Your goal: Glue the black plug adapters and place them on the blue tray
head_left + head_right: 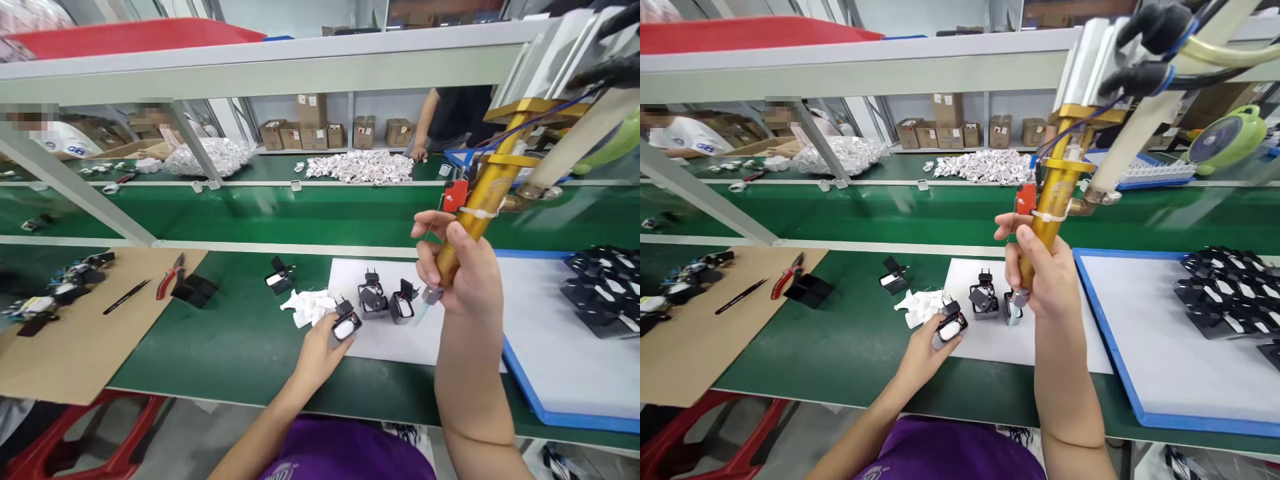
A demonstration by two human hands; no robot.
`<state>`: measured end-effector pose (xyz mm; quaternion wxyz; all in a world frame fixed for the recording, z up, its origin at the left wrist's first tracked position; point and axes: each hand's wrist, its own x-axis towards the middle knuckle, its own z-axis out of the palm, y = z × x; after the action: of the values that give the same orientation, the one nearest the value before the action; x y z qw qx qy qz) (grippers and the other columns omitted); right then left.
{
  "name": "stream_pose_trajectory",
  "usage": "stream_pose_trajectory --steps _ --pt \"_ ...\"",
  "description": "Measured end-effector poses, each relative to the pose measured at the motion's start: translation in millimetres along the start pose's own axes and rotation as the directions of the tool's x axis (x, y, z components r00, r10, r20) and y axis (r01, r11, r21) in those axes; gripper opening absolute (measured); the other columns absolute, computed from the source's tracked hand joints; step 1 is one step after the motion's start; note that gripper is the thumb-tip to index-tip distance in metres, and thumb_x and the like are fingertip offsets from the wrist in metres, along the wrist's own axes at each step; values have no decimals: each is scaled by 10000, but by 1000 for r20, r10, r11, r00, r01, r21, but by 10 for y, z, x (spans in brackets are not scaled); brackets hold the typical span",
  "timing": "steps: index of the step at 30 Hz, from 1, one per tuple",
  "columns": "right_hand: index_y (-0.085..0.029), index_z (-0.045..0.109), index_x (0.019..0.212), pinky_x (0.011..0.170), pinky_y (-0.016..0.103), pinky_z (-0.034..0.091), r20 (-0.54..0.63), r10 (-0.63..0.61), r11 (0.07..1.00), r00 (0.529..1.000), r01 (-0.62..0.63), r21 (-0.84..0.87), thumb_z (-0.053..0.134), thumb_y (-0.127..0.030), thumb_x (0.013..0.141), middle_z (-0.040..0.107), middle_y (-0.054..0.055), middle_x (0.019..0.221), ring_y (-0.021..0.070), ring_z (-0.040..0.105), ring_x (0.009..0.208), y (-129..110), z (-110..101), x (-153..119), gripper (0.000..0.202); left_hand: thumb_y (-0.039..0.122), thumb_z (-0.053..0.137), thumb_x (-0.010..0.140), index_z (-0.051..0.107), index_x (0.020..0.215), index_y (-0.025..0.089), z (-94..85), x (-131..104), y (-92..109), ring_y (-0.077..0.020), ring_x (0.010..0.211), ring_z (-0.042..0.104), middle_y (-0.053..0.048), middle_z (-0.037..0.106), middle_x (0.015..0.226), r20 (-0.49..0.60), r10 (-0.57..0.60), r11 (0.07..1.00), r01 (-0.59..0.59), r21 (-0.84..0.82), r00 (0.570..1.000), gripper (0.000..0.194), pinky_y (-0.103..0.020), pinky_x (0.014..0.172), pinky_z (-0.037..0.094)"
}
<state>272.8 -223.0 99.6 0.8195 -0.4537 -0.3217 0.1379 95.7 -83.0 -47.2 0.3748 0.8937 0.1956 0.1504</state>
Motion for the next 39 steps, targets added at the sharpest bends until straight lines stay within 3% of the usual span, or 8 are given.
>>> stream_pose_trajectory --steps 4,8,11,23,28,34,39 --pt "-191 692 854 279 170 263 -19 1 999 1000 0 53 675 -413 836 636 -4 797 15 415 342 7 66 -36 223 358 655 827 574 1069 203 -21 56 328 -200 751 679 -34 728 903 76 93 996 -94 11 993 299 -291 684 524" --pt "-203 691 879 306 174 277 -28 -6 1000 1000 7 15 668 -422 855 653 1 798 18 424 361 9 43 -42 221 296 693 775 591 1032 198 17 202 610 -180 744 671 -27 727 894 73 200 980 -198 -32 977 294 -258 671 515" --pt "-202 679 865 321 170 297 -26 -29 1000 999 29 -2 667 -431 861 643 -5 778 16 436 381 21 31 -20 230 264 704 755 596 1035 193 46 264 714 -169 743 675 -22 729 893 69 244 968 -239 -76 967 309 -246 687 522" --pt "-188 548 699 316 172 303 -52 -79 997 996 77 -28 673 -467 856 534 -56 595 23 411 324 61 -5 28 343 266 708 743 599 1058 170 105 253 805 -129 607 624 -4 713 787 0 281 956 -280 -89 960 346 -218 595 506" --pt "-188 690 908 303 178 295 -46 -96 992 994 92 -85 666 -458 864 660 -1 761 26 455 350 55 -9 24 275 283 687 755 601 1070 161 116 260 797 -152 668 652 -32 729 846 13 250 963 -247 -104 968 348 -248 654 537" --pt "-194 695 876 296 187 278 -79 -101 992 992 94 -87 678 -460 852 689 9 802 27 443 343 58 15 19 268 247 644 755 581 1139 173 311 259 755 -165 672 658 -41 734 887 41 170 979 -164 -123 985 396 -272 643 544" --pt "-192 691 858 323 191 328 -97 -111 988 989 99 -117 677 -465 843 687 8 803 28 437 360 70 29 16 274 260 670 771 568 1092 206 478 252 827 -168 759 693 -19 732 924 30 185 962 -174 -209 982 341 -258 697 552"
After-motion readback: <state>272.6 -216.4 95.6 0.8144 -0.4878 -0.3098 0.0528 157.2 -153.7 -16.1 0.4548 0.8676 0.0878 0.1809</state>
